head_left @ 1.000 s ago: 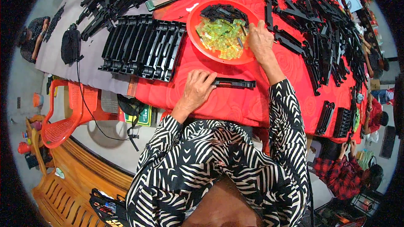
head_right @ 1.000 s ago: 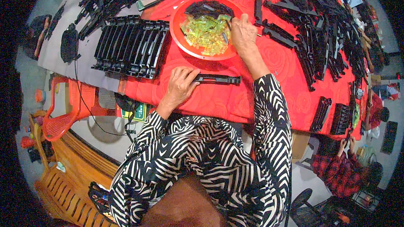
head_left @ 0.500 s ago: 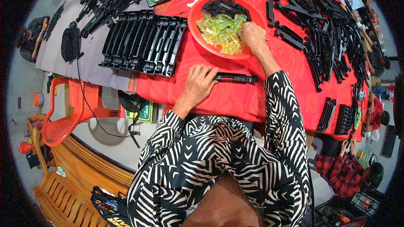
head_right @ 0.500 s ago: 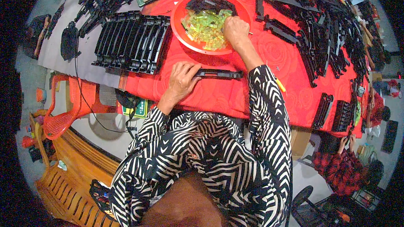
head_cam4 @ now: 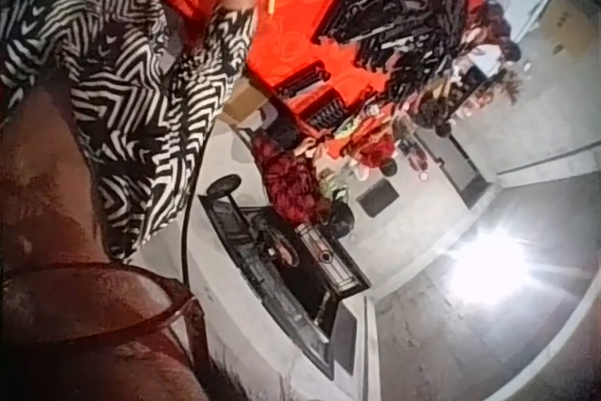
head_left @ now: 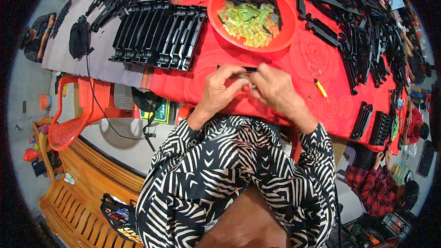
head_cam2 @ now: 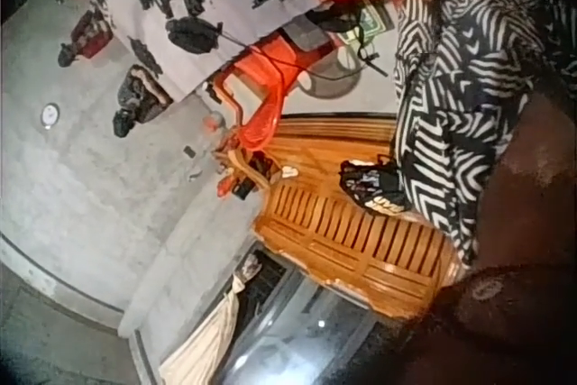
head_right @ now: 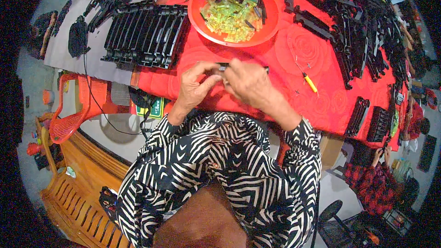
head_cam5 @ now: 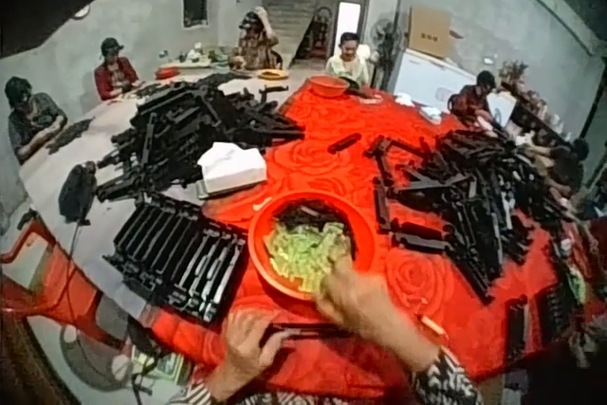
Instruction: The person assembles small black plastic parts with green translucent components and orange translucent components by hand, using a small brush to aid in the assembly.
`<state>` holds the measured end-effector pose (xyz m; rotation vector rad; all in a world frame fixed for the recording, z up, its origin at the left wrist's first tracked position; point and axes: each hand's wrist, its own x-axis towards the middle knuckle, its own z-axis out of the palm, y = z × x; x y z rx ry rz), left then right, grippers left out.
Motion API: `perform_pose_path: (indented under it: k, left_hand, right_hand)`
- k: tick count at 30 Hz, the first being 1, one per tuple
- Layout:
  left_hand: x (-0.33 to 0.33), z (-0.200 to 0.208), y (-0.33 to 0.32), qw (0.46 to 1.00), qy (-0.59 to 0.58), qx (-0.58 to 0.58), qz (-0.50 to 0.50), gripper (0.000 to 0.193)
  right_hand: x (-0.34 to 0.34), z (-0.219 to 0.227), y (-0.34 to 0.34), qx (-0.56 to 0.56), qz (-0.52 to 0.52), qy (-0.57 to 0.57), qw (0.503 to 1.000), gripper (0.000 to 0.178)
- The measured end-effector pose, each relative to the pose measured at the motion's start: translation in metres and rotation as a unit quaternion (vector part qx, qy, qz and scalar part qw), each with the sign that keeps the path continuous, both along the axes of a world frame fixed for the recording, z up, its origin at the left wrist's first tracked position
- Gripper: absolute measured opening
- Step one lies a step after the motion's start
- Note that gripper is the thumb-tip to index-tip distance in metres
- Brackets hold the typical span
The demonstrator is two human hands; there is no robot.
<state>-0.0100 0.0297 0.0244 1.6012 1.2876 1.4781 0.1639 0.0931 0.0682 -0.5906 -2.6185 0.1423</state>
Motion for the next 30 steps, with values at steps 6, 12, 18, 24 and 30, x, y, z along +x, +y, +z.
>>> perform_pose_path:
  k: [6, 12, 18, 24, 30]
  left_hand:
    - [0.011, 0.0, -0.021, 0.989, -0.08, -0.117, -0.038, 0.008]
    - [0.014, -0.01, -0.028, 0.947, -0.236, -0.214, -0.037, 0.009]
    - [0.021, -0.012, -0.03, 0.944, -0.25, -0.215, -0.032, 0.009]
    - [0.019, -0.013, -0.027, 0.943, -0.252, -0.215, -0.022, 0.011]
    - [0.004, -0.007, -0.009, 0.973, 0.197, 0.045, 0.115, 0.028]
  right_hand:
    - [0.013, -0.021, -0.036, -0.109, -0.097, 0.076, 0.986, 0.016]
    - [0.021, -0.038, -0.05, -0.256, -0.156, 0.194, 0.934, 0.01]
    - [0.016, -0.028, -0.051, -0.34, -0.184, 0.227, 0.894, 0.009]
    - [0.013, -0.027, -0.045, -0.312, -0.173, 0.194, 0.914, 0.01]
    - [0.023, -0.012, -0.009, -0.296, -0.235, 0.109, 0.919, 0.012]
